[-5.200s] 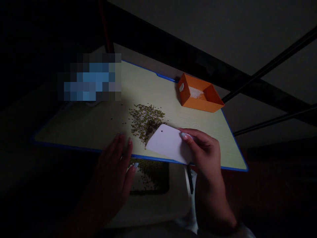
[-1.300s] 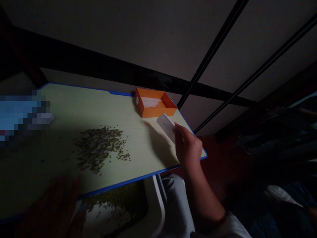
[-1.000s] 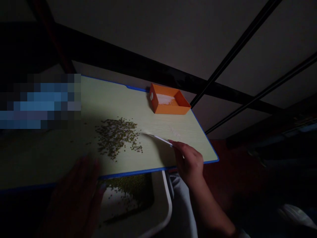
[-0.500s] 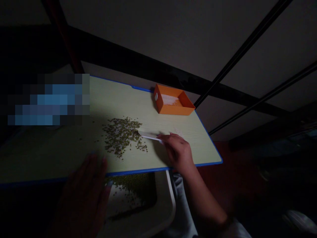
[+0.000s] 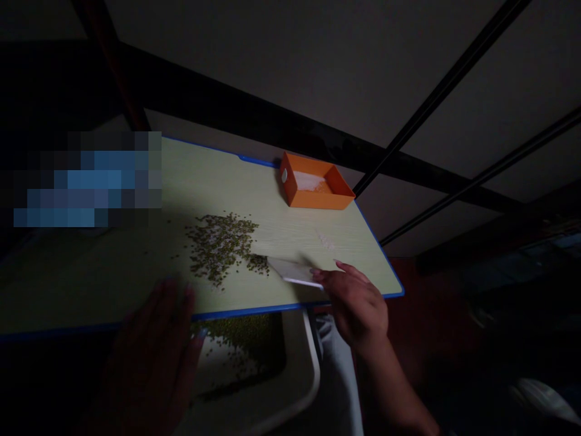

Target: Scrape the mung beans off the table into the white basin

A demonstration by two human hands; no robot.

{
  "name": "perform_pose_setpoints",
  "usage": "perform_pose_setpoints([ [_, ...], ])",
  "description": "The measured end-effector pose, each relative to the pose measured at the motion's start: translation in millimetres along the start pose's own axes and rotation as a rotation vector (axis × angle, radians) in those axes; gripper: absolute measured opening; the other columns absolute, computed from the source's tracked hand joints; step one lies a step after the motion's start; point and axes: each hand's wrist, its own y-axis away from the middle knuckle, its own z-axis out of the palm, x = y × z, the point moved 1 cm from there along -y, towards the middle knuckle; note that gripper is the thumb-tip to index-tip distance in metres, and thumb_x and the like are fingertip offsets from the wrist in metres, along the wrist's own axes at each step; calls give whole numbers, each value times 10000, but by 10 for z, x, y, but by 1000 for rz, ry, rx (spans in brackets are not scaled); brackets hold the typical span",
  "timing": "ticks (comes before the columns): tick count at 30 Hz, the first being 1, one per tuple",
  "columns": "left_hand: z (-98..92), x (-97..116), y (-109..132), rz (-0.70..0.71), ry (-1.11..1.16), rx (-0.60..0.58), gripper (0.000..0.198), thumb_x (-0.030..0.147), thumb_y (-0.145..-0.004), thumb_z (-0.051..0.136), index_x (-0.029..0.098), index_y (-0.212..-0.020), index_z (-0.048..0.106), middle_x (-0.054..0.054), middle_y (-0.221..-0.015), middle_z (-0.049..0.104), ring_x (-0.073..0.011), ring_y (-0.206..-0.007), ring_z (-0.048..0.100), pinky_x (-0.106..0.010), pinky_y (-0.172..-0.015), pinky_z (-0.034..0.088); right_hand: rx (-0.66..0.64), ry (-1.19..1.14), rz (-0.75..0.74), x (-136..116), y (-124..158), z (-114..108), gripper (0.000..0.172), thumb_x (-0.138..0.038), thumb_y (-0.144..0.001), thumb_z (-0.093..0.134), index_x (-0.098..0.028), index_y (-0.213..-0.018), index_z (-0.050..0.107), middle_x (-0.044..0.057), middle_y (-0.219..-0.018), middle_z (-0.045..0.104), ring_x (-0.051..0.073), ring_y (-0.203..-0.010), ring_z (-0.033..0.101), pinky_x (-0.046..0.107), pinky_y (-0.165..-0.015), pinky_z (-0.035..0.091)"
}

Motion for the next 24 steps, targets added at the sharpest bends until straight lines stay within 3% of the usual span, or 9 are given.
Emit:
perform_pose_setpoints([
  [4, 5, -22, 17, 6, 3, -15, 646, 278, -869, 387, 180, -1473, 179, -144, -1575, 264, -329, -1459, 289, -571, -1106, 417, -71, 15, -38, -203, 70, -111, 308, -45, -918, 457, -171, -1139, 633, 79, -1014, 790, 151, -964, 739, 388, -1011, 518],
  [9, 16, -19, 25, -2, 10, -30, 653, 277, -867, 383, 186, -1476, 165, -150, -1571, 269, -347, -1456, 287, -599, -1072, 436, -105, 61, -51, -363, 78, -115, 277, -117, -986, 423, -151, -1144, 648, 63, -984, 794, 130, -958, 733, 356, -1016, 513],
  [16, 0, -11, 18, 0, 20, -43, 653, 267, -870, 388, 183, -1476, 160, -156, -1571, 265, -361, -1447, 298, -618, -1070, 433, -113, 67, -72, -400, 19, -24, 283, -122, -987, 429, -139, -1164, 649, 70, -994, 792, 141, -965, 734, 357, -1021, 510],
  [24, -5, 5, 22, -56, 39, -72, 648, 293, -879, 388, 220, -1480, 156, -128, -1582, 257, -333, -1464, 278, -599, -1125, 405, -51, 141, -10, -333, 159, -61, 371, -55, -944, 447, -143, -1272, 596, 87, -1027, 784, 154, -971, 728, 385, -980, 530],
])
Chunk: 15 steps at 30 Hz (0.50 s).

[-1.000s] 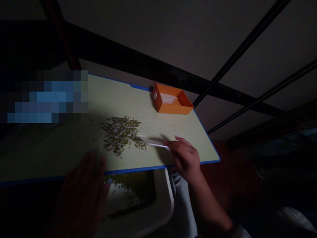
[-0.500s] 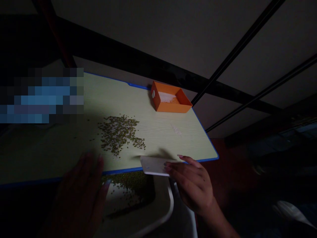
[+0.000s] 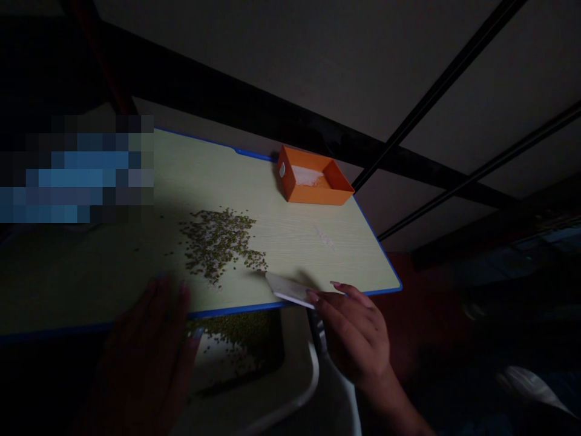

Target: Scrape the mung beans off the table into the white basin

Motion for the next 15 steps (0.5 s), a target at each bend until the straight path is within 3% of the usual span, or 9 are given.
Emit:
perform_pose_setpoints([
  [15, -16, -6, -5, 27, 10, 12, 651, 279, -871, 376, 202, -1479, 155, -141, -1580, 253, -355, -1452, 294, -625, -1085, 418, -4, -25, -3, 52, 32, 27, 362, -55, -951, 454, -142, -1274, 592, 93, -1034, 783, 141, -1017, 711, 381, -1017, 499],
])
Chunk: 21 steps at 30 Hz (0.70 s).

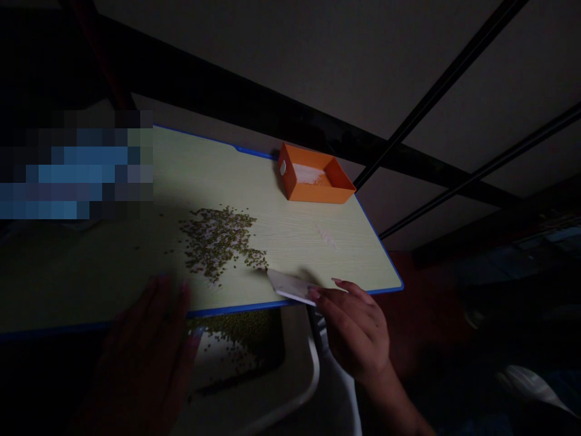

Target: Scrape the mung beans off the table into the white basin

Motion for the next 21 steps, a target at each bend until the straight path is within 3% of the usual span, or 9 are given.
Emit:
perform_pose_setpoints([
  [10, -5, -9, 20, -16, -7, -12, 650, 291, -875, 373, 235, -1481, 143, -108, -1588, 244, -346, -1449, 303, -638, -1087, 447, 16, 40, -20, 62, -112, 88, 332, -71, -936, 497, -170, -1225, 627, 84, -1006, 785, 165, -984, 728, 395, -956, 539],
  [21, -5, 13, 0, -4, -9, -3, 654, 269, -872, 391, 214, -1479, 155, -147, -1570, 274, -371, -1433, 328, -654, -1051, 459, -9, 104, -123, 80, -177, 117, 227, -131, -971, 483, -178, -1077, 678, 70, -991, 791, 169, -968, 731, 391, -923, 566],
])
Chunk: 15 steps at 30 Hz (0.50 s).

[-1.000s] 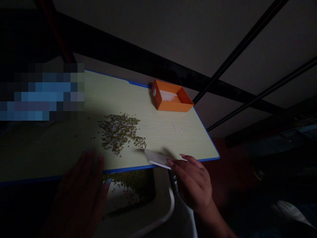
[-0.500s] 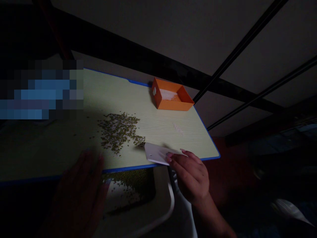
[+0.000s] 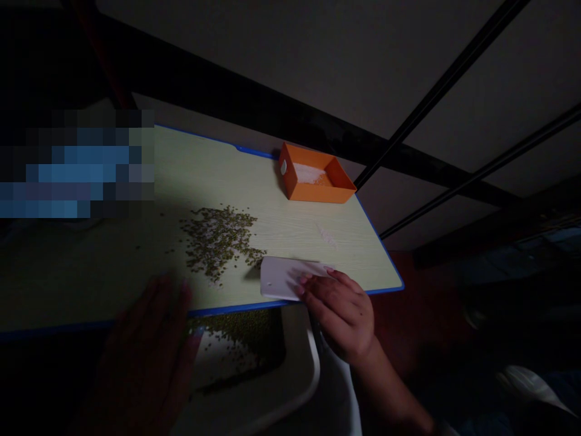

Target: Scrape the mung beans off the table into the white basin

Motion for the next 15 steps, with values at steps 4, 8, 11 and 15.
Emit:
perform_pose_setpoints([
  [4, -13, 4, -4, -6, -2, 11, 652, 274, -876, 374, 219, -1481, 139, -109, -1600, 204, -345, -1455, 291, -622, -1074, 444, -13, 35, -33, -20, 20, -95, 193, -96, -944, 526, -148, -1002, 703, 85, -965, 794, 174, -946, 742, 383, -933, 568],
  [8, -18, 0, -3, 0, -8, 0, 640, 273, -880, 371, 206, -1478, 153, -98, -1601, 209, -336, -1459, 283, -601, -1092, 421, -32, 57, -24, -50, 90, -198, 215, -93, -954, 507, -169, -987, 705, 71, -965, 796, 162, -968, 740, 380, -976, 552],
  [11, -4, -8, -6, 9, -6, -3, 634, 272, -879, 379, 180, -1472, 176, -107, -1602, 205, -334, -1466, 266, -588, -1112, 399, -28, 28, -17, -28, 172, -230, 219, -86, -951, 507, -163, -1045, 689, 78, -971, 796, 160, -990, 733, 385, -981, 548],
  [15, 12, -16, -14, 26, 0, 8, 631, 273, -878, 372, 181, -1472, 178, -117, -1596, 218, -339, -1464, 271, -598, -1106, 404, 28, -75, 34, 114, 224, -153, 277, -49, -919, 530, -150, -1146, 655, 98, -1001, 787, 166, -1003, 726, 403, -1005, 525],
])
